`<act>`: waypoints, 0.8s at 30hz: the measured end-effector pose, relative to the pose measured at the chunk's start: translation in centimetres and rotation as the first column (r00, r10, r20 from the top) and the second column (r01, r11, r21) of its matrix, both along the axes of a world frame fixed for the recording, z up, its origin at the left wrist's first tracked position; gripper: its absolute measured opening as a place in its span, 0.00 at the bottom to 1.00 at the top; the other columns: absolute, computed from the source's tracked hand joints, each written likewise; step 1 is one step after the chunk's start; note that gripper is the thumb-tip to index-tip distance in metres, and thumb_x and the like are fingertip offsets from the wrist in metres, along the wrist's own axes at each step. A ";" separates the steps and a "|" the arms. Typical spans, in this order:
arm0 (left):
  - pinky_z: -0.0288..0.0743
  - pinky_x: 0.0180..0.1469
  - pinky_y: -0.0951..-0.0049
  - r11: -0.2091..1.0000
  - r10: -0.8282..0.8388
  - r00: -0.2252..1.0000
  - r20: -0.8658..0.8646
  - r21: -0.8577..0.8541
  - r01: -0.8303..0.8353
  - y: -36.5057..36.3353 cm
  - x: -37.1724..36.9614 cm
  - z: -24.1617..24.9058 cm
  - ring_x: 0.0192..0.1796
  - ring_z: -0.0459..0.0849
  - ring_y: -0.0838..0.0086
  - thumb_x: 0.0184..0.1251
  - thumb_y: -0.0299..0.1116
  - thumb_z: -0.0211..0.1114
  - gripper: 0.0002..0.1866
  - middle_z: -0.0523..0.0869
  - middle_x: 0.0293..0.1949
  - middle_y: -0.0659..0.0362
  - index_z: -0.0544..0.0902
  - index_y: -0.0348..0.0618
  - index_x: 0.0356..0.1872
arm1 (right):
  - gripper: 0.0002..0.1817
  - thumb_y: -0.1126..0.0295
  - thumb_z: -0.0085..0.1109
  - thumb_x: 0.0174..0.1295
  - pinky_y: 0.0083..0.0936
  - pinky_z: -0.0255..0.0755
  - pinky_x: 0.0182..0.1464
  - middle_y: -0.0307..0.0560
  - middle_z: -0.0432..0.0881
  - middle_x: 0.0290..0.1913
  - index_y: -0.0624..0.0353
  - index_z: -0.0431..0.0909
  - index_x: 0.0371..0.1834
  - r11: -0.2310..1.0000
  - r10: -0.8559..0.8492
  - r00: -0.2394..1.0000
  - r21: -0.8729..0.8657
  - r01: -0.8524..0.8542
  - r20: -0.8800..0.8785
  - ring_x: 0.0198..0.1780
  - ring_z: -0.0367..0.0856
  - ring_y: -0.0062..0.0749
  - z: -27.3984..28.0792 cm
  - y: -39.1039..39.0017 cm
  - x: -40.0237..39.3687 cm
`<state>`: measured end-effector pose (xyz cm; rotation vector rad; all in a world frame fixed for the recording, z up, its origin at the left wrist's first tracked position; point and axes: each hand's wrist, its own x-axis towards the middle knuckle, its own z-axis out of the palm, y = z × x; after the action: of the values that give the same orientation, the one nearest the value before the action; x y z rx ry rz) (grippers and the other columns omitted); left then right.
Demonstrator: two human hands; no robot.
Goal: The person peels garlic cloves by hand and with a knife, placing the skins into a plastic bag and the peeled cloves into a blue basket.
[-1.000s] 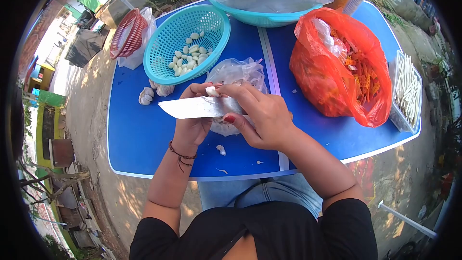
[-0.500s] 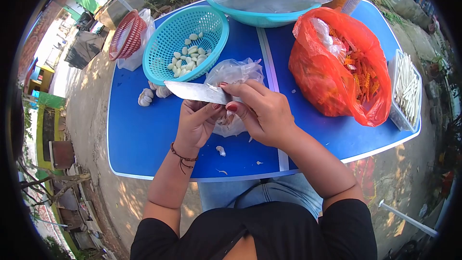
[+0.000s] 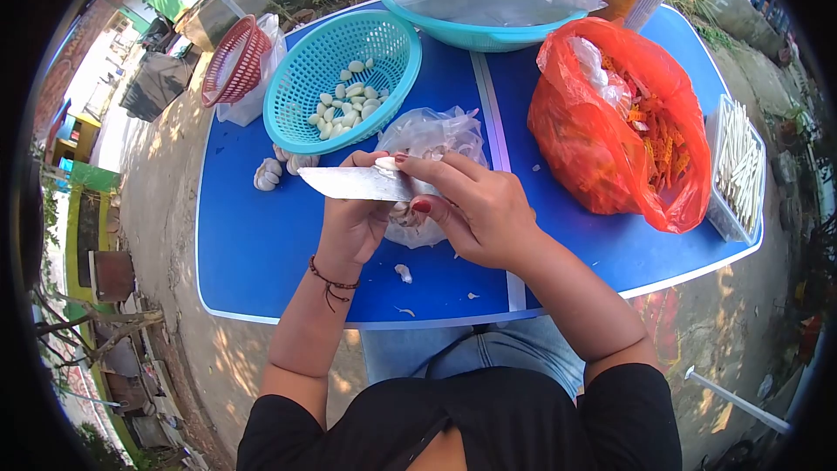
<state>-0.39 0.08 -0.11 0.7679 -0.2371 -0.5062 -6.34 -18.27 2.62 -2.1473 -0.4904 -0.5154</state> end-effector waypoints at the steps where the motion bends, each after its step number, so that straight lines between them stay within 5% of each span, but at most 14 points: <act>1: 0.83 0.51 0.73 1.000 -0.004 1.000 -0.003 0.003 0.004 0.0 0.0 0.0 0.49 0.85 0.69 0.58 0.18 0.67 0.16 0.82 0.48 0.51 0.75 0.36 0.47 | 0.21 0.68 0.62 0.58 0.29 0.73 0.27 0.46 0.82 0.37 0.52 0.77 0.57 1.000 -0.010 1.000 0.001 0.010 0.001 0.29 0.82 0.39 0.0 0.1 0.0; 10: 0.83 0.53 0.70 1.000 -0.010 1.000 0.026 0.022 0.009 -0.2 0.1 0.0 0.49 0.86 0.66 0.62 0.21 0.66 0.15 0.84 0.47 0.50 0.78 0.33 0.50 | 0.18 0.76 0.61 0.57 0.27 0.73 0.29 0.48 0.82 0.36 0.57 0.79 0.53 0.993 -0.032 0.999 0.117 0.028 0.034 0.29 0.82 0.39 -0.6 0.3 0.3; 17: 0.85 0.47 0.72 0.987 -0.138 0.990 0.018 0.081 0.136 -0.2 0.0 0.5 0.50 0.86 0.62 0.61 0.22 0.67 0.14 0.85 0.45 0.49 0.78 0.34 0.48 | 0.14 0.74 0.56 0.64 0.26 0.75 0.38 0.53 0.83 0.40 0.62 0.78 0.53 0.962 -0.124 0.992 0.245 0.117 0.014 0.37 0.84 0.39 -0.7 -0.2 0.7; 24: 0.84 0.50 0.74 0.998 -0.062 0.998 -0.009 0.009 0.062 -0.1 0.1 0.8 0.51 0.85 0.62 0.62 0.22 0.67 0.14 0.82 0.49 0.50 0.77 0.35 0.48 | 0.14 0.69 0.54 0.68 0.25 0.75 0.39 0.54 0.82 0.39 0.65 0.77 0.52 0.950 -0.165 0.986 0.266 0.167 -0.030 0.36 0.82 0.35 -0.1 -0.4 0.5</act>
<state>-0.25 -0.05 0.67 0.7693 -0.2514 -0.5690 -5.87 -18.68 2.53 -1.9371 -0.2213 -0.6300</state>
